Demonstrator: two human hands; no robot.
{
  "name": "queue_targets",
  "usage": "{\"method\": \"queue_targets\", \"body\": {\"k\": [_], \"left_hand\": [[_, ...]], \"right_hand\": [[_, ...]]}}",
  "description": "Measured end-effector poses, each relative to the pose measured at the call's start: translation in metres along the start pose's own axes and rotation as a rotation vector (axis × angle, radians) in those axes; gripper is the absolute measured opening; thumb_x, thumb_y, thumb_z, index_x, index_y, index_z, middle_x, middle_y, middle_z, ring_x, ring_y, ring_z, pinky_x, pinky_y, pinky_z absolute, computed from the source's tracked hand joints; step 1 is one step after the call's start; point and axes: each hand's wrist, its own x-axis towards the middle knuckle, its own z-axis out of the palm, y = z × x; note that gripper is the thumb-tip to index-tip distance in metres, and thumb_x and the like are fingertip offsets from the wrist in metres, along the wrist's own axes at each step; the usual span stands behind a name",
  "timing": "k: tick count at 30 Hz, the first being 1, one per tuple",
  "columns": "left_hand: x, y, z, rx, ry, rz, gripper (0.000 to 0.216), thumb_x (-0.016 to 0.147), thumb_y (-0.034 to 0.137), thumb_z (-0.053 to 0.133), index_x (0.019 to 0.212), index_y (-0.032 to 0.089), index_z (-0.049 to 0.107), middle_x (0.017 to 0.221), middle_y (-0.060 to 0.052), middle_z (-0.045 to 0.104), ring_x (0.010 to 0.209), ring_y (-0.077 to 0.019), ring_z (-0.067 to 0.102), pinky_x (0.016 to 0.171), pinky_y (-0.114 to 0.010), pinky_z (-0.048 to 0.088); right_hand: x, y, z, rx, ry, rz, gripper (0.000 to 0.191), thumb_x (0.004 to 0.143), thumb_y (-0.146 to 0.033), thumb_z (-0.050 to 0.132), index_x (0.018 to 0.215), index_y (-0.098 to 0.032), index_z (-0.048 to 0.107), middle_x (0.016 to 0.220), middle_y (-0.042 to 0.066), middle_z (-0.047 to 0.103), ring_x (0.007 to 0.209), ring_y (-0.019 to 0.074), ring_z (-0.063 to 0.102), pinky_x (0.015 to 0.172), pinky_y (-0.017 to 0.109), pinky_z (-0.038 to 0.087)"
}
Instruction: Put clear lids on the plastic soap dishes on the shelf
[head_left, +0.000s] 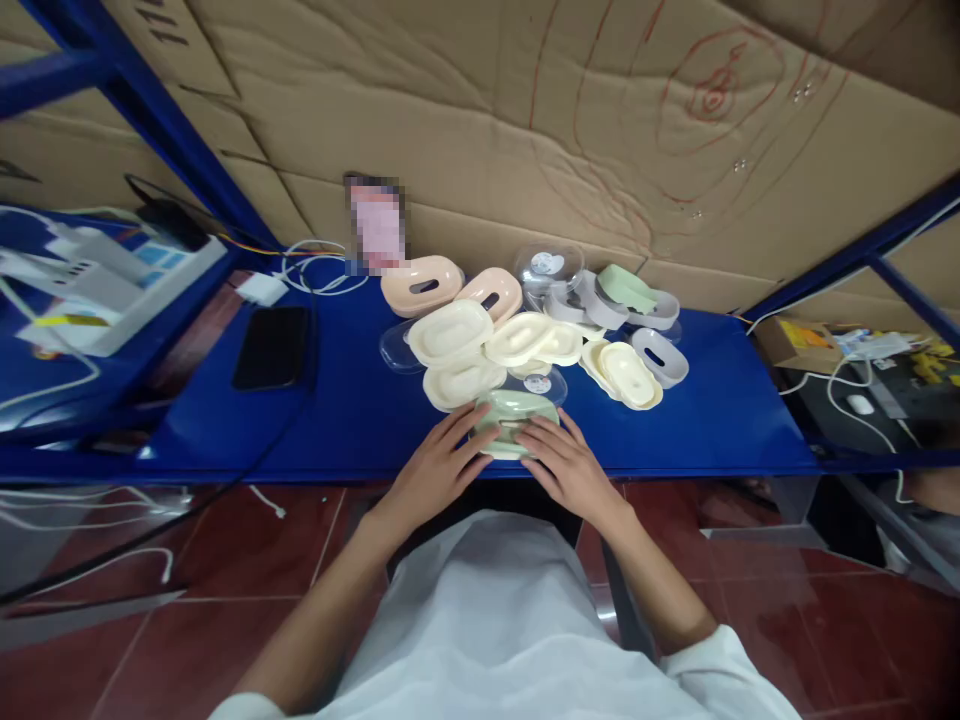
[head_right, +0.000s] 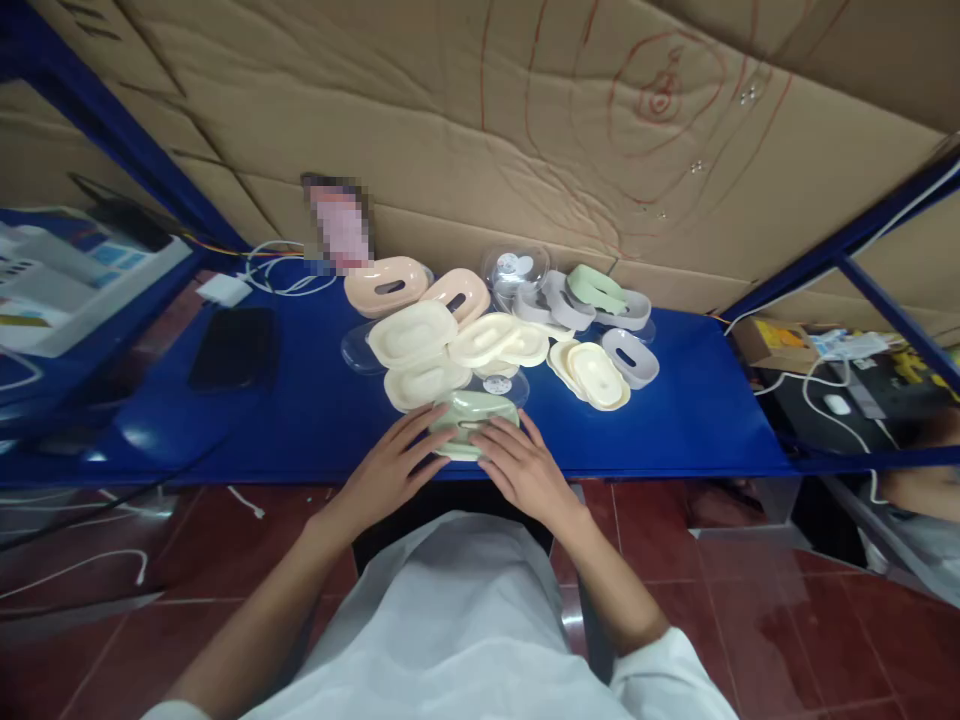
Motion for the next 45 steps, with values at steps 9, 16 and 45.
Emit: {"method": "queue_targets", "body": {"k": [9,16,45], "left_hand": [[-0.003,0.005,0.005,0.029,0.049,-0.017,0.023,0.103,0.026,0.066,0.125,0.025,0.073,0.148,-0.01,0.065,0.144,-0.0301,0.056,0.121,-0.054,0.051],[-0.003,0.009,0.006,-0.047,0.168,-0.18,0.036,0.1,0.034,0.073,0.133,0.024,0.064,0.146,-0.014,0.057,0.138,-0.0303,0.06,0.114,-0.05,0.057],[-0.013,-0.001,-0.009,0.104,0.195,-0.248,0.053,0.104,0.036,0.065,0.154,0.027,0.051,0.16,-0.017,0.051,0.151,-0.0385,0.049,0.123,-0.064,0.044]], "right_hand": [[-0.003,0.034,-0.007,-0.043,0.117,0.086,0.046,0.109,-0.034,0.056,0.156,-0.03,0.058,0.165,0.011,0.052,0.157,0.0306,0.045,0.127,0.058,0.042],[0.003,0.038,-0.014,0.07,0.112,0.108,0.038,0.11,-0.032,0.057,0.147,-0.028,0.064,0.141,0.012,0.068,0.137,0.0278,0.062,0.116,0.051,0.054],[-0.049,0.046,-0.04,-0.204,0.289,0.198,0.071,0.094,-0.051,0.079,0.158,-0.03,0.054,0.165,0.016,0.049,0.15,0.0387,0.052,0.121,0.061,0.049]]}}
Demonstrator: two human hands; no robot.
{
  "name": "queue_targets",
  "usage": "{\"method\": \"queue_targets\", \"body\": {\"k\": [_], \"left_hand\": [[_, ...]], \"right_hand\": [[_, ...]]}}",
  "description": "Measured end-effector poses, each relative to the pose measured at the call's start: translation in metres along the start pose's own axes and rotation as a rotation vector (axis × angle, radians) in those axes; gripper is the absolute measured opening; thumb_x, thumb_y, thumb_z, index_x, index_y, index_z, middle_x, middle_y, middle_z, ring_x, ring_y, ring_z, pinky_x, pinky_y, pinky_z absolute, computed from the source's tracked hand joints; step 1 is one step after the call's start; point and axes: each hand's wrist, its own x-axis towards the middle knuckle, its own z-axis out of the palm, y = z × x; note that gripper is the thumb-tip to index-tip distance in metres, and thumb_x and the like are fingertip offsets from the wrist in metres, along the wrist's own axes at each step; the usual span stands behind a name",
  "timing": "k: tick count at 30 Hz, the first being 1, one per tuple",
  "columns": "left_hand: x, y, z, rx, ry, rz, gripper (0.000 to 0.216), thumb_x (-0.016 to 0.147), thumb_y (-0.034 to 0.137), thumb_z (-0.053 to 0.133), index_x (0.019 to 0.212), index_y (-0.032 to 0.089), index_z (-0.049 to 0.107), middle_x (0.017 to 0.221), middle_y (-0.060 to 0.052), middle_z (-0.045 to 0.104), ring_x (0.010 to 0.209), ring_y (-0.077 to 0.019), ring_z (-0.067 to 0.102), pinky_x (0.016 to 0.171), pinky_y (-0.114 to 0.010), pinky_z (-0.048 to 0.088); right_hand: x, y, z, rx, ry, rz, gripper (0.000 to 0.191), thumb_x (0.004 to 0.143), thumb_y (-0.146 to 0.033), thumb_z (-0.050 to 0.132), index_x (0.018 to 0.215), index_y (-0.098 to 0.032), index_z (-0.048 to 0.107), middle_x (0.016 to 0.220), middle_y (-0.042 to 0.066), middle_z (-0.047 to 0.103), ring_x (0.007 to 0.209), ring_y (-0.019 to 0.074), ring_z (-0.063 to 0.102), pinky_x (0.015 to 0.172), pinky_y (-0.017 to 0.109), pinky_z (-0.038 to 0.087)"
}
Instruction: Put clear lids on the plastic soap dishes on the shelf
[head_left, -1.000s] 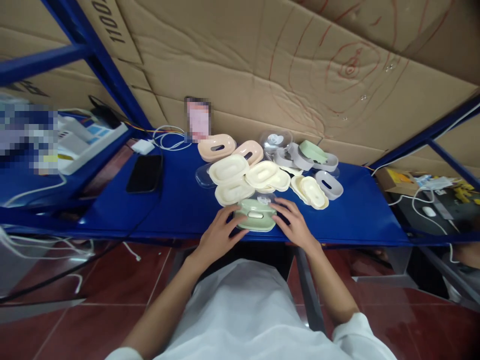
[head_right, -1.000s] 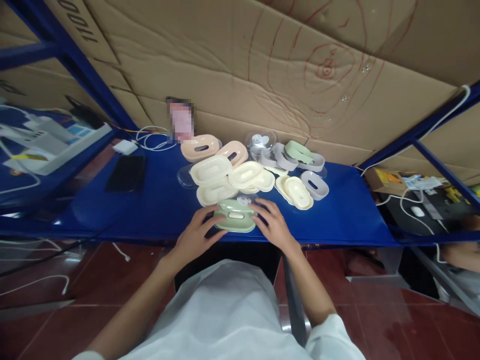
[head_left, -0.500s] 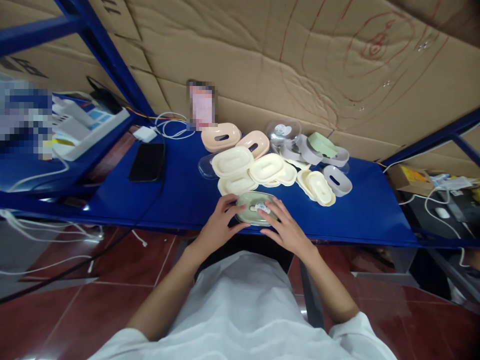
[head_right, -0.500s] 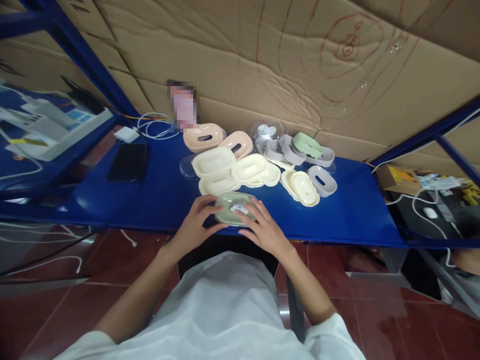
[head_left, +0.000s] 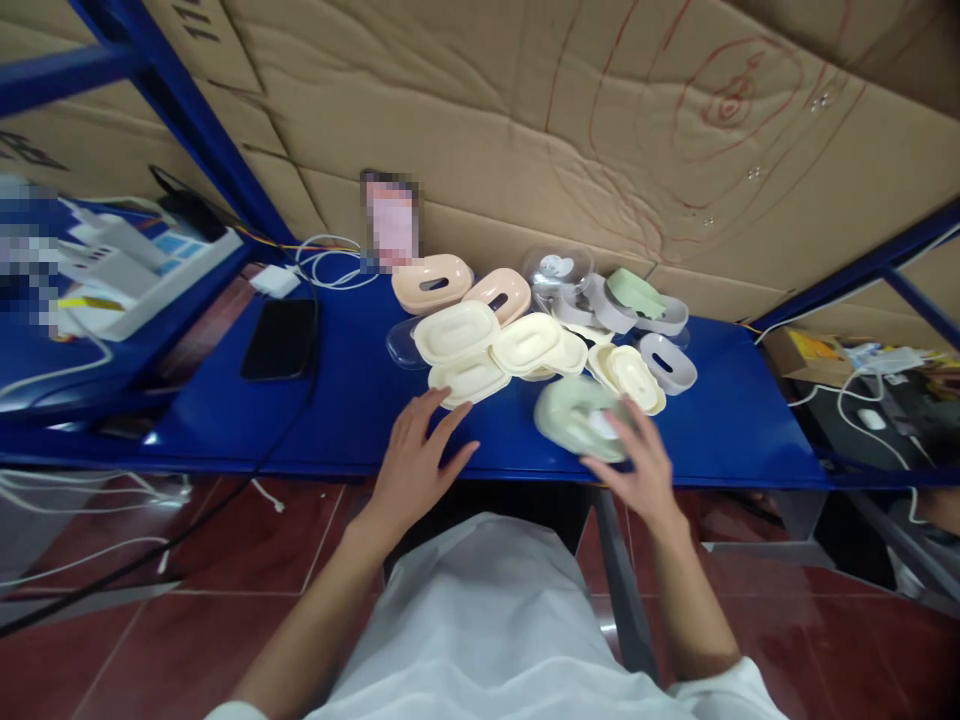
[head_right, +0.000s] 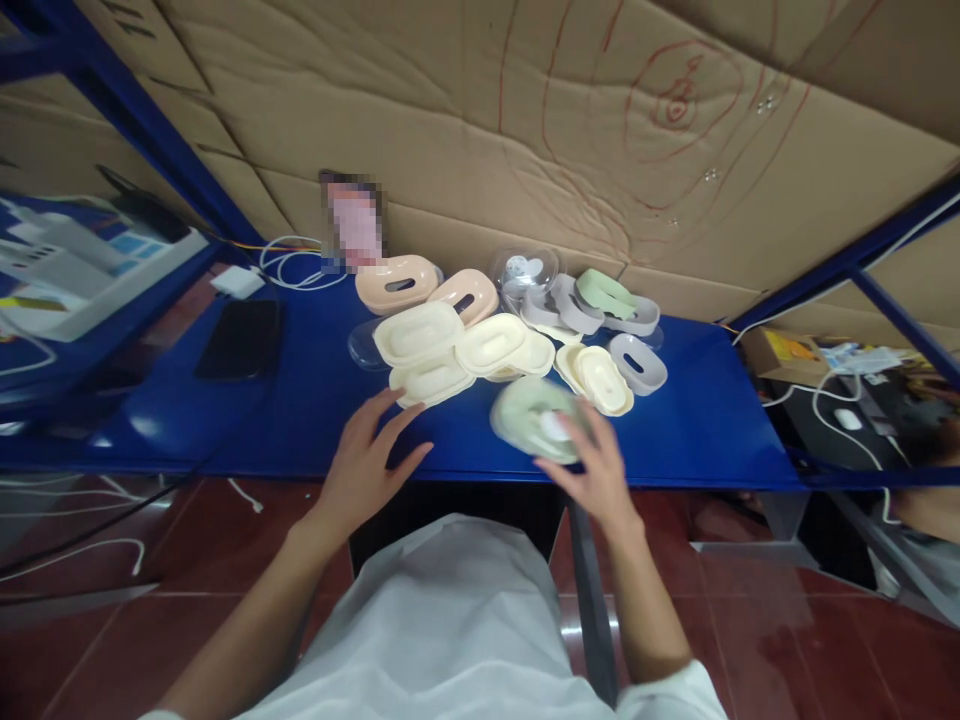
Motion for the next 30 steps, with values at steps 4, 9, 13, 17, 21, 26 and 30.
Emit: {"method": "queue_targets", "body": {"k": [4,9,13,17,21,26,30], "left_hand": [[-0.006,-0.006,0.001,0.166,-0.012,0.017,0.035,0.106,0.034,0.061,0.139,0.024,0.063,0.144,-0.016,0.063,0.134,-0.0366,0.062,0.118,-0.063,0.048],[-0.01,-0.001,0.001,0.181,-0.006,0.059,0.025,0.104,0.026,0.062,0.129,0.022,0.068,0.115,-0.013,0.068,0.111,-0.0317,0.066,0.102,-0.054,0.058],[-0.008,0.006,-0.002,0.138,-0.053,0.106,0.018,0.104,0.025,0.063,0.119,0.023,0.072,0.115,-0.012,0.067,0.111,-0.0309,0.065,0.095,-0.05,0.059],[-0.006,0.013,0.001,0.037,-0.103,0.146,0.015,0.104,0.023,0.062,0.116,0.024,0.072,0.121,-0.012,0.066,0.116,-0.029,0.065,0.098,-0.048,0.058],[-0.001,0.015,0.006,-0.066,-0.16,0.198,0.013,0.104,0.02,0.062,0.113,0.023,0.071,0.142,-0.014,0.061,0.135,-0.0301,0.061,0.11,-0.05,0.055],[0.004,0.012,0.008,-0.145,-0.183,0.186,0.012,0.103,0.019,0.063,0.112,0.023,0.07,0.151,-0.013,0.058,0.147,-0.0295,0.054,0.118,-0.049,0.052],[0.003,0.008,0.001,-0.113,-0.161,0.186,0.011,0.102,0.017,0.064,0.11,0.022,0.07,0.143,-0.012,0.064,0.141,-0.0292,0.06,0.116,-0.048,0.055]], "right_hand": [[-0.038,0.082,-0.043,-0.386,0.465,0.475,0.082,0.093,-0.066,0.072,0.153,-0.012,0.058,0.154,0.028,0.055,0.148,0.0459,0.052,0.12,0.067,0.044],[-0.06,0.165,-0.055,-0.424,0.355,0.778,0.105,0.085,-0.088,0.061,0.15,-0.006,0.059,0.153,0.035,0.05,0.145,0.0504,0.05,0.117,0.068,0.041],[-0.042,0.161,-0.042,-0.476,0.288,0.762,0.101,0.093,-0.083,0.053,0.161,-0.009,0.044,0.17,0.035,0.028,0.158,0.0545,0.026,0.115,0.081,0.029],[-0.009,0.109,-0.014,-0.371,0.2,0.393,0.064,0.105,-0.06,0.053,0.15,-0.014,0.058,0.155,0.026,0.056,0.147,0.0411,0.051,0.118,0.065,0.039],[0.011,0.063,0.008,-0.181,0.0,0.268,0.041,0.106,-0.051,0.059,0.132,-0.022,0.071,0.136,0.015,0.074,0.129,0.0325,0.068,0.112,0.053,0.048],[0.01,0.027,0.004,0.032,0.286,0.435,0.034,0.11,-0.043,0.053,0.124,-0.02,0.074,0.122,0.013,0.079,0.112,0.0265,0.075,0.096,0.041,0.057],[0.012,0.005,0.009,0.166,0.283,0.528,0.033,0.111,-0.044,0.051,0.117,-0.021,0.074,0.113,0.009,0.079,0.104,0.0236,0.074,0.088,0.036,0.057]]}}
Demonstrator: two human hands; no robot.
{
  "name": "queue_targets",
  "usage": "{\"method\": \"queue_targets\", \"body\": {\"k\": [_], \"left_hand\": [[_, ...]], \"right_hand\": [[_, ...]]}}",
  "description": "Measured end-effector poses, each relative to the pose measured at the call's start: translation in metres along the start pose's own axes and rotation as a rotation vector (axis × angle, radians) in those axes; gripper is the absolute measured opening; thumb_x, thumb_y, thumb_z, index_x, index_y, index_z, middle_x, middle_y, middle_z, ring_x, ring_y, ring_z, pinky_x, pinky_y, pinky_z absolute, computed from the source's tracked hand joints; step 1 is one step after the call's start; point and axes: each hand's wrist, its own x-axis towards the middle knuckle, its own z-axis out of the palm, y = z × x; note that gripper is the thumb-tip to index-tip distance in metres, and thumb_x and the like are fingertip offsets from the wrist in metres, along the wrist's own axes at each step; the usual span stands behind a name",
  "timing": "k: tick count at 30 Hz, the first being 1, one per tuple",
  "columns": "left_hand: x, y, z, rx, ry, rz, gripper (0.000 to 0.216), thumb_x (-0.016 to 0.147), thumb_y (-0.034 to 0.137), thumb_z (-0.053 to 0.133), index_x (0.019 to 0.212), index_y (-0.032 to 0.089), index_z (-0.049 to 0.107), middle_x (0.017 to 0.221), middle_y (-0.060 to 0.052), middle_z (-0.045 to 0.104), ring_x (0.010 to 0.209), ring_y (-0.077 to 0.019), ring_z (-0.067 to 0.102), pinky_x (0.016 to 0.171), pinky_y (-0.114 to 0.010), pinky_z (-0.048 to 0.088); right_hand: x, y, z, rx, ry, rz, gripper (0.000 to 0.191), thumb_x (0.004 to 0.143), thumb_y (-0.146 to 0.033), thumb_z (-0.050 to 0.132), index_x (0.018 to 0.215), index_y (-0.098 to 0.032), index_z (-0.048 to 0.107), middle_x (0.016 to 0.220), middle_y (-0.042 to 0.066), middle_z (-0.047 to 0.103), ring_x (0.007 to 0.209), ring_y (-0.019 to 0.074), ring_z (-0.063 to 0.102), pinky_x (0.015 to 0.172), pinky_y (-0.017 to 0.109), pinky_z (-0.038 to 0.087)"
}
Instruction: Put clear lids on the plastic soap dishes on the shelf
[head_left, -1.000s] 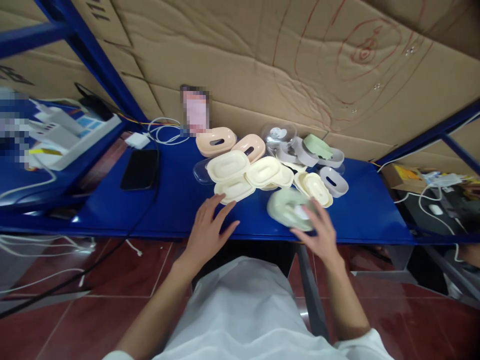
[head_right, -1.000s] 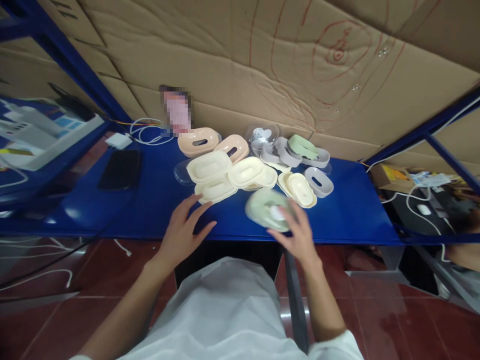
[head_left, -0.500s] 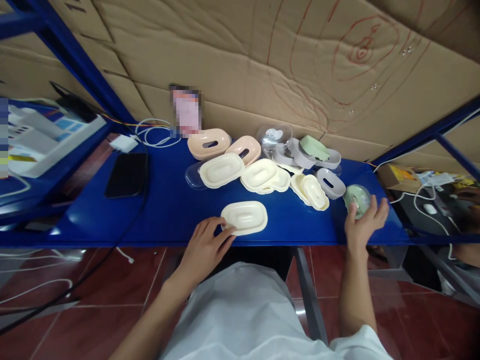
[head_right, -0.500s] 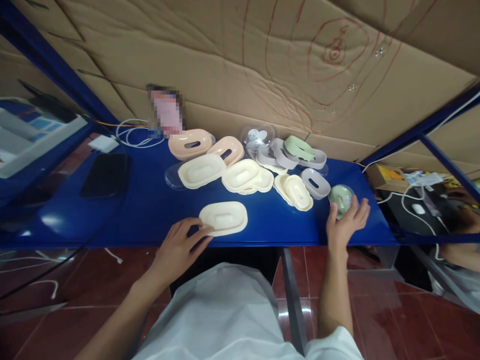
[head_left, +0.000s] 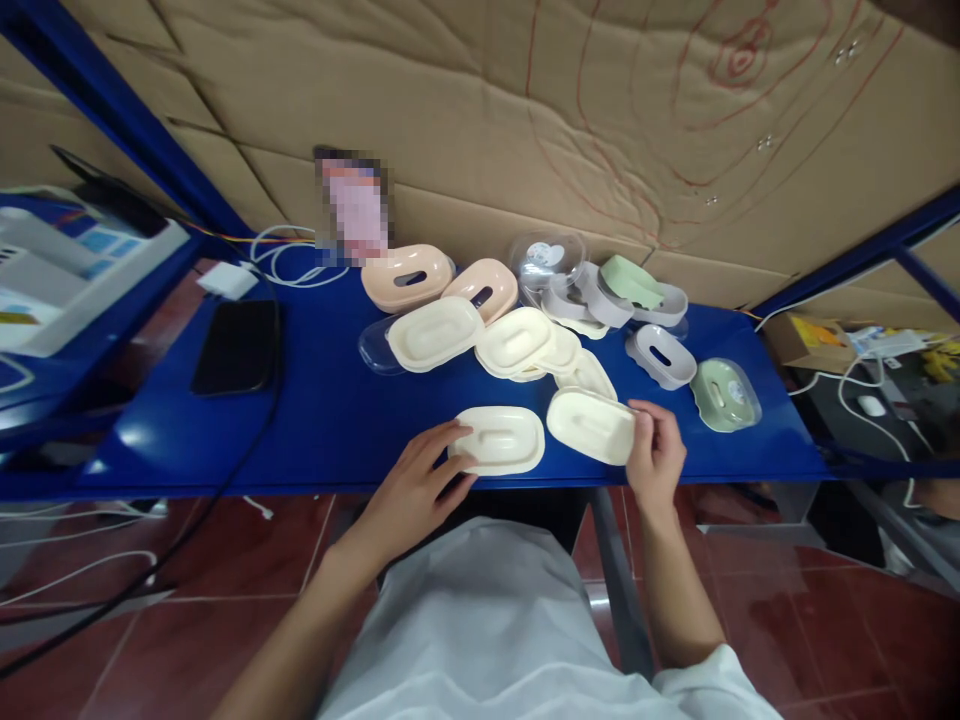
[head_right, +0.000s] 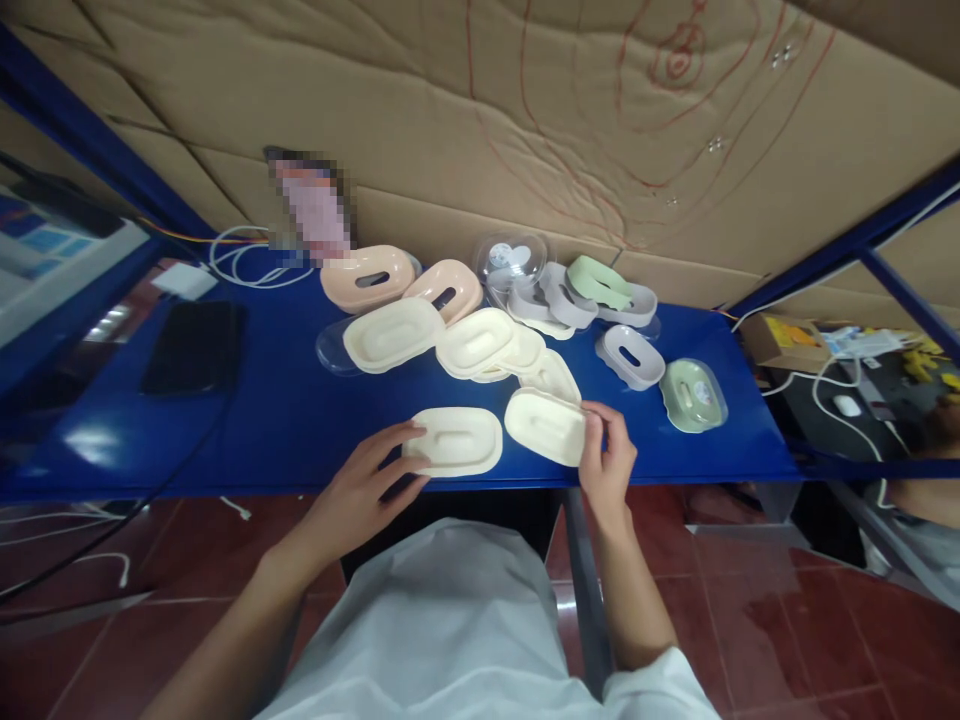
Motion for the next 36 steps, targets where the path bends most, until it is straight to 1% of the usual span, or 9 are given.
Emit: {"method": "queue_targets", "body": {"k": [5,9,13,16,21,28,32,34,36], "left_hand": [[-0.016,-0.011,-0.017,0.07,0.099,-0.071,0.018,0.101,0.015,0.066,0.117,0.022,0.066,0.131,-0.01,0.071,0.138,-0.03,0.063,0.114,-0.048,0.057],[-0.03,-0.021,-0.025,0.102,0.218,-0.175,0.021,0.101,0.014,0.066,0.121,0.021,0.064,0.129,-0.011,0.069,0.136,-0.0303,0.065,0.114,-0.049,0.058],[-0.035,-0.027,-0.029,0.185,0.19,-0.197,0.016,0.102,0.015,0.065,0.117,0.02,0.063,0.132,-0.013,0.068,0.137,-0.0329,0.063,0.114,-0.052,0.057],[-0.036,-0.03,-0.033,0.215,0.164,-0.208,0.013,0.103,0.017,0.064,0.115,0.02,0.064,0.136,-0.015,0.065,0.137,-0.0333,0.063,0.113,-0.052,0.058],[-0.041,-0.037,-0.04,0.264,0.211,-0.252,0.014,0.101,0.02,0.067,0.115,0.02,0.065,0.137,-0.016,0.066,0.132,-0.0338,0.066,0.11,-0.052,0.059],[-0.034,-0.016,-0.027,0.304,0.224,-0.165,0.036,0.099,0.01,0.062,0.133,0.023,0.063,0.14,-0.015,0.068,0.137,-0.0347,0.062,0.116,-0.06,0.051],[0.0,0.012,-0.003,0.183,0.003,0.023,0.053,0.104,0.012,0.055,0.155,0.022,0.051,0.158,-0.014,0.059,0.149,-0.0306,0.053,0.121,-0.052,0.048],[0.019,0.021,0.007,0.193,-0.094,0.062,0.05,0.106,0.018,0.054,0.156,0.02,0.052,0.162,-0.014,0.055,0.153,-0.0337,0.049,0.123,-0.056,0.045],[0.029,0.024,0.013,0.187,-0.138,0.087,0.04,0.106,0.016,0.054,0.145,0.02,0.063,0.15,-0.013,0.066,0.144,-0.0333,0.056,0.12,-0.056,0.047]], "right_hand": [[-0.006,-0.013,0.027,0.019,-0.203,0.029,0.035,0.11,-0.045,0.053,0.129,-0.021,0.069,0.124,0.012,0.074,0.103,0.0238,0.072,0.088,0.039,0.058],[-0.022,-0.035,0.042,-0.099,-0.278,-0.192,0.039,0.11,-0.041,0.054,0.144,-0.024,0.062,0.145,0.016,0.063,0.135,0.0317,0.06,0.109,0.051,0.05],[-0.034,-0.057,0.048,-0.148,-0.598,-0.464,0.04,0.109,-0.037,0.058,0.148,-0.028,0.06,0.156,0.013,0.06,0.143,0.032,0.056,0.117,0.054,0.041],[-0.03,-0.059,0.045,-0.12,-0.715,-0.545,0.034,0.112,-0.026,0.05,0.143,-0.029,0.064,0.163,0.009,0.055,0.154,0.0295,0.047,0.123,0.055,0.035],[-0.012,-0.033,0.033,-0.144,-0.612,-0.501,0.045,0.112,-0.022,0.042,0.155,-0.028,0.055,0.166,0.01,0.052,0.155,0.0276,0.046,0.122,0.053,0.04],[0.052,0.04,0.004,-0.538,-0.174,-0.271,0.046,0.111,-0.034,0.043,0.152,-0.019,0.057,0.16,0.018,0.057,0.148,0.034,0.052,0.118,0.054,0.043],[0.098,0.075,-0.005,-0.777,-0.181,-0.08,0.05,0.105,-0.034,0.051,0.146,-0.008,0.062,0.142,0.026,0.068,0.139,0.0413,0.057,0.114,0.062,0.041],[0.102,0.075,-0.006,-0.775,-0.214,-0.044,0.042,0.105,-0.034,0.051,0.133,-0.009,0.07,0.124,0.025,0.076,0.124,0.0393,0.066,0.108,0.058,0.044],[0.087,0.06,-0.006,-0.697,-0.117,-0.077,0.043,0.107,-0.039,0.048,0.128,-0.01,0.072,0.117,0.024,0.077,0.114,0.0373,0.069,0.102,0.054,0.047]]}}
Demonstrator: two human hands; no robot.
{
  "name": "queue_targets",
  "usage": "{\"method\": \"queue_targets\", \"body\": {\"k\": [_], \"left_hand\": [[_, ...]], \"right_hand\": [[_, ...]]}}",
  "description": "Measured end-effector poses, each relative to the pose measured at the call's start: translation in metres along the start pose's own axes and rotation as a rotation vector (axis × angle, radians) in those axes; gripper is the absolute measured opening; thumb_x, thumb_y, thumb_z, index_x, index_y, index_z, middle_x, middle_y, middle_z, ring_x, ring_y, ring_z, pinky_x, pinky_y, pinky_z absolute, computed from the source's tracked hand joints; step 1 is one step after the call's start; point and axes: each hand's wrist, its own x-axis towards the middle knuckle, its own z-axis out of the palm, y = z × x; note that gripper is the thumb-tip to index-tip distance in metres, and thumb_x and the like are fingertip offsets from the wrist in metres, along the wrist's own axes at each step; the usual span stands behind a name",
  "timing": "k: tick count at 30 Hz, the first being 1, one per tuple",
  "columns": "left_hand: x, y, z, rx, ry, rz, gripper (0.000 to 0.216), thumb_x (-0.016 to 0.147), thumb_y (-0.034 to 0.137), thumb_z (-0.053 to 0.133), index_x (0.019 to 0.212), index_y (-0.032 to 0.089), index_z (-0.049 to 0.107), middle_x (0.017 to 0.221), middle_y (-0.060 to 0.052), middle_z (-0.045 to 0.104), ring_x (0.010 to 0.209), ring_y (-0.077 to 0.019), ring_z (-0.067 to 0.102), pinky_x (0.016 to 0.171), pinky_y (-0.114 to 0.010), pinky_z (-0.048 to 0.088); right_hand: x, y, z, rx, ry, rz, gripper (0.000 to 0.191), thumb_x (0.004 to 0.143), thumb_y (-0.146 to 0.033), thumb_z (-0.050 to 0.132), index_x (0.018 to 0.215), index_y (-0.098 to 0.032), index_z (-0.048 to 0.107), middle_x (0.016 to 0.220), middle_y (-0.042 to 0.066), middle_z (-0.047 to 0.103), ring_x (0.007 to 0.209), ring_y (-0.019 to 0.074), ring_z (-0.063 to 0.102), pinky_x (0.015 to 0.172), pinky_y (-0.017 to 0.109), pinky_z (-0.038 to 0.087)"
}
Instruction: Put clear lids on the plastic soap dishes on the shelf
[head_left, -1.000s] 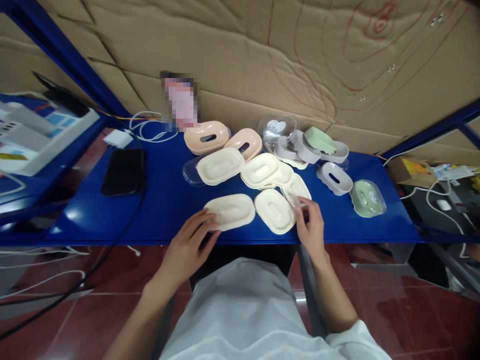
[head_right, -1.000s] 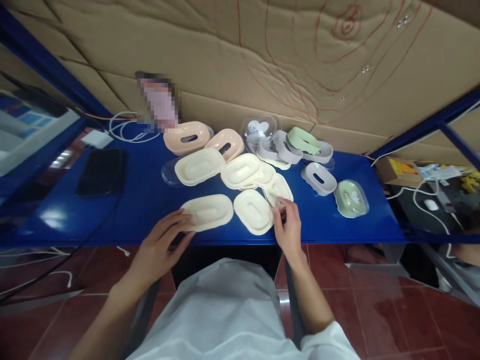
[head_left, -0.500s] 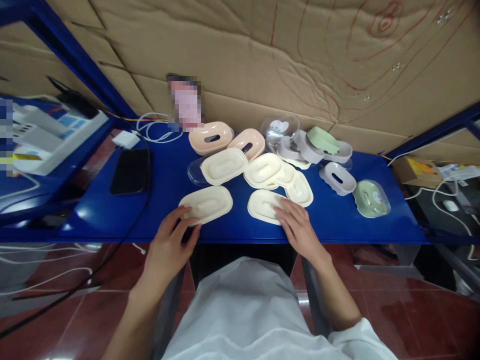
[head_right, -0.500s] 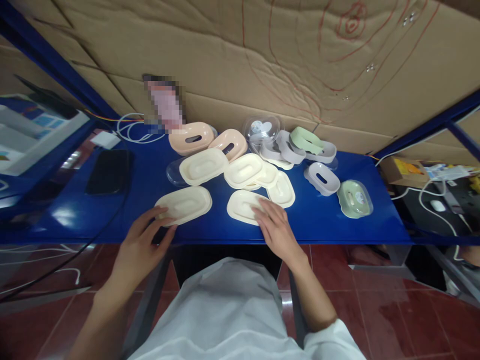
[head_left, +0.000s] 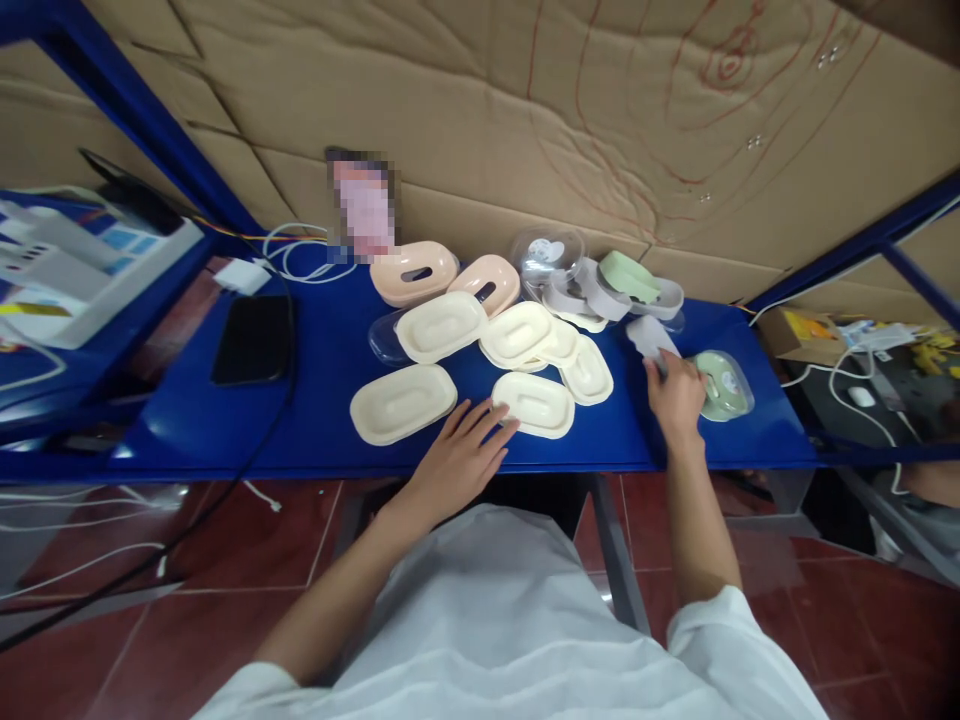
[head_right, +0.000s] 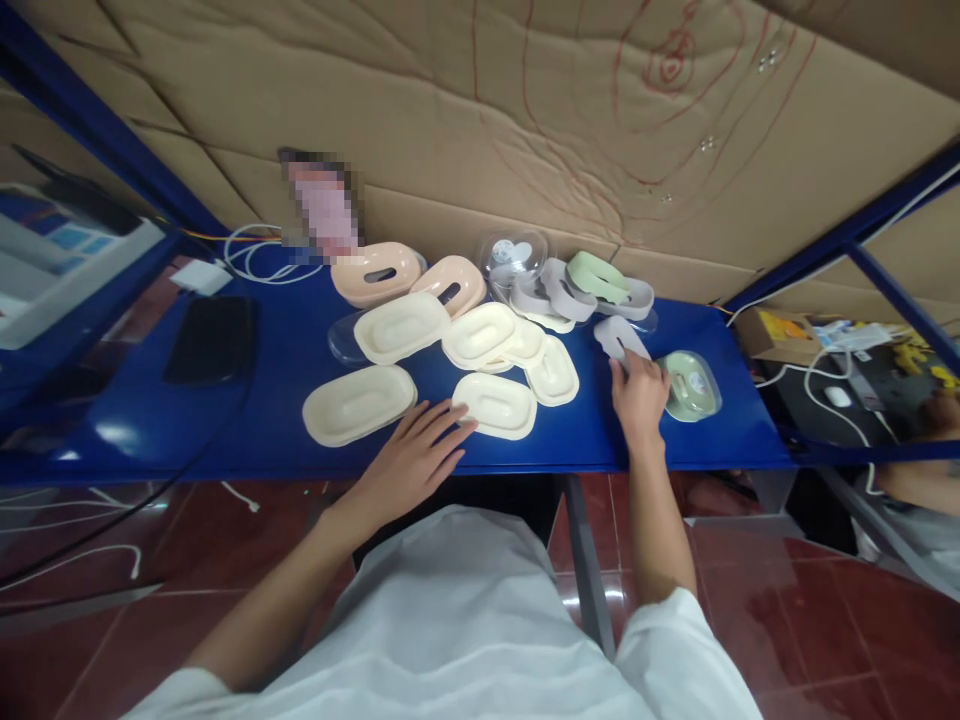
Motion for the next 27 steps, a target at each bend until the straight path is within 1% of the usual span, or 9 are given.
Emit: {"method": "queue_targets", "body": {"k": [2,3,5,7,10,13,18,23,27], "left_hand": [[0.0,-0.002,0.002,-0.009,-0.006,0.006,0.035,0.104,0.01,0.053,0.133,0.021,0.069,0.132,-0.011,0.075,0.127,-0.0294,0.067,0.11,-0.05,0.054],[-0.004,-0.003,0.002,-0.009,0.003,0.001,0.035,0.103,0.008,0.053,0.13,0.021,0.07,0.125,-0.011,0.076,0.118,-0.0272,0.07,0.104,-0.047,0.056],[-0.015,-0.006,0.003,-0.001,0.055,-0.014,0.035,0.104,0.01,0.054,0.133,0.022,0.069,0.122,-0.011,0.076,0.107,-0.0247,0.072,0.096,-0.042,0.058],[-0.026,-0.01,0.004,0.009,0.14,-0.035,0.039,0.104,0.016,0.059,0.142,0.025,0.065,0.131,-0.013,0.073,0.114,-0.0265,0.072,0.098,-0.043,0.058],[-0.034,-0.016,0.001,0.013,0.215,-0.084,0.052,0.103,0.025,0.066,0.154,0.028,0.055,0.155,-0.018,0.059,0.14,-0.0345,0.06,0.111,-0.051,0.054],[-0.034,-0.022,-0.002,-0.035,0.17,-0.097,0.058,0.104,0.031,0.065,0.16,0.028,0.049,0.166,-0.017,0.048,0.149,-0.0348,0.053,0.118,-0.054,0.051],[-0.034,-0.026,0.0,0.004,0.171,-0.112,0.038,0.103,0.033,0.066,0.141,0.026,0.068,0.158,-0.013,0.06,0.144,-0.0335,0.059,0.12,-0.054,0.049],[-0.042,-0.029,-0.005,0.056,0.221,-0.094,0.038,0.106,0.03,0.061,0.143,0.028,0.065,0.161,-0.014,0.057,0.145,-0.0319,0.059,0.125,-0.058,0.042],[-0.041,-0.066,-0.034,0.051,0.381,-0.32,0.042,0.106,0.022,0.05,0.146,0.025,0.062,0.146,-0.012,0.069,0.136,-0.0292,0.065,0.119,-0.052,0.048]], "right_hand": [[-0.031,-0.026,-0.015,0.119,0.134,-0.077,0.045,0.109,-0.044,0.047,0.13,-0.012,0.069,0.121,0.022,0.077,0.113,0.0353,0.069,0.101,0.051,0.047],[-0.049,-0.043,-0.023,0.185,0.151,-0.165,0.041,0.11,-0.044,0.049,0.131,-0.015,0.069,0.122,0.019,0.077,0.114,0.0332,0.069,0.104,0.05,0.046],[-0.084,-0.078,-0.037,0.299,0.0,-0.442,0.03,0.11,-0.037,0.054,0.133,-0.024,0.068,0.126,0.011,0.077,0.12,0.0281,0.069,0.116,0.052,0.035],[-0.107,-0.108,-0.044,0.367,-0.135,-0.607,0.031,0.11,-0.033,0.057,0.139,-0.027,0.065,0.132,0.008,0.076,0.128,0.0261,0.066,0.123,0.053,0.027],[-0.114,-0.136,-0.042,0.419,-0.275,-0.738,0.036,0.112,-0.026,0.051,0.147,-0.026,0.061,0.145,0.011,0.07,0.14,0.0251,0.059,0.125,0.05,0.029],[-0.106,-0.145,-0.034,0.425,-0.323,-0.807,0.039,0.112,-0.022,0.047,0.149,-0.025,0.059,0.146,0.011,0.068,0.143,0.0249,0.057,0.123,0.051,0.034],[-0.102,-0.149,-0.025,0.339,-0.293,-0.89,0.04,0.111,-0.016,0.047,0.149,-0.023,0.059,0.147,0.012,0.068,0.143,0.0264,0.056,0.124,0.055,0.032],[-0.094,-0.145,-0.021,0.403,-0.293,-0.908,0.037,0.113,-0.034,0.052,0.148,-0.023,0.06,0.153,0.014,0.063,0.145,0.0251,0.055,0.124,0.051,0.034],[-0.091,-0.14,-0.016,0.436,-0.26,-0.849,0.035,0.112,-0.028,0.051,0.146,-0.024,0.062,0.154,0.015,0.062,0.145,0.0263,0.055,0.122,0.051,0.037]]}}
